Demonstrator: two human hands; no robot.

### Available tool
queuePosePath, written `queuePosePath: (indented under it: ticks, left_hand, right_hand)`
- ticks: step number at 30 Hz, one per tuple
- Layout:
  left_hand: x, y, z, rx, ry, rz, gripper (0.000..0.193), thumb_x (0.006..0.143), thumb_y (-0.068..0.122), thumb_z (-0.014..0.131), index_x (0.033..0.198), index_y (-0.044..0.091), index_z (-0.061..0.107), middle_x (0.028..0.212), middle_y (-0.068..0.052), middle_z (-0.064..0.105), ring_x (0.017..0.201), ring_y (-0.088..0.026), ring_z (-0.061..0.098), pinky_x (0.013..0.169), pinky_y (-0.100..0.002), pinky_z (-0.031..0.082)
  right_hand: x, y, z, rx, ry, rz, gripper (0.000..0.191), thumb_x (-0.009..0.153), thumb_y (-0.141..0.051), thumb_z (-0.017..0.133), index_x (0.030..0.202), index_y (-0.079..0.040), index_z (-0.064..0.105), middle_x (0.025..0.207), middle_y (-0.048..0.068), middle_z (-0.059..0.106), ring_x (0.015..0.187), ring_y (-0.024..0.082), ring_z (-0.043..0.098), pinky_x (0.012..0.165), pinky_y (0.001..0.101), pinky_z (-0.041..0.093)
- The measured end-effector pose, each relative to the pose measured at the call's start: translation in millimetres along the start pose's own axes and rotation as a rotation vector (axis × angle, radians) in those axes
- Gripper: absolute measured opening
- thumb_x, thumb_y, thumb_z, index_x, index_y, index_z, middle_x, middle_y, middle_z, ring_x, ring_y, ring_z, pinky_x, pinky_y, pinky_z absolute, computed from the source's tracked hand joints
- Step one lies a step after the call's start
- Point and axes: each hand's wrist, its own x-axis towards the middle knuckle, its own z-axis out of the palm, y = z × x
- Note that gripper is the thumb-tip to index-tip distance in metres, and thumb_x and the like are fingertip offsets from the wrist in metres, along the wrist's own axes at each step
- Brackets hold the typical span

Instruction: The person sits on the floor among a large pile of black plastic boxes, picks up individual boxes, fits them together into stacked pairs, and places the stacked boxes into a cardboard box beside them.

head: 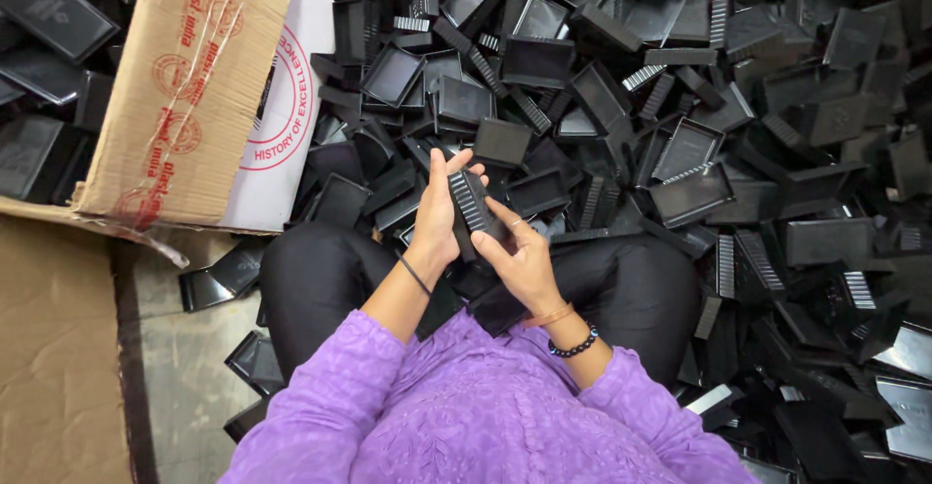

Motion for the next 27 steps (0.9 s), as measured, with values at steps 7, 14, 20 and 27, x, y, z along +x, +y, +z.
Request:
queuePosePath:
  ticks: [7,14,20,27]
  left_hand:
    - [2.7,-14.2,-15.1,0.027,-0.003,-0.016,0.078,0.100,0.068,0.039,0.114,-0.003,0.066,0.101,-0.012,0.070,0.089,-0.020,0.069,0.074,-0.035,0.060]
    - [-7.6,-9.5,-16.0,0.289,0.010,0.183,0.081,0.102,0.065,0.032,0.110,-0.005,0.072,0.099,-0.014,0.074,0.086,-0.020,0.073,0.076,-0.032,0.060]
    - [-10.4,-3.8,-19.6,0.269,0.015,0.150,0.080,0.104,0.061,0.029,0.101,-0.005,0.075,0.085,-0.015,0.075,0.075,-0.020,0.071,0.073,-0.031,0.060]
    - [-6.6,-14.7,-34.5,0.137,0.086,0.034,0.075,0.102,0.065,0.036,0.094,0.000,0.070,0.079,-0.014,0.070,0.068,-0.021,0.067,0.065,-0.033,0.057]
  right_hand:
    - [-14.2,3.9,-0.6,-0.178,0.025,-0.073,0.057,0.089,-0.013,0.078,0.141,0.003,0.059,0.126,0.012,0.069,0.107,0.012,0.066,0.091,0.0271,0.057]
    - [-21.8,-0.1,8.3,-0.306,0.056,-0.215,0.056,0.089,-0.013,0.080,0.139,0.004,0.060,0.128,0.017,0.069,0.110,0.016,0.069,0.093,0.0291,0.058]
    - [-24.1,-6.0,11.2,-0.332,0.041,-0.200,0.056,0.088,-0.014,0.080,0.137,0.003,0.061,0.127,0.018,0.069,0.108,0.018,0.071,0.091,0.0300,0.059]
    - [-30.7,2.4,21.1,-0.443,0.044,-0.216,0.056,0.087,-0.020,0.079,0.135,0.002,0.063,0.126,0.021,0.070,0.108,0.025,0.073,0.090,0.0327,0.058]
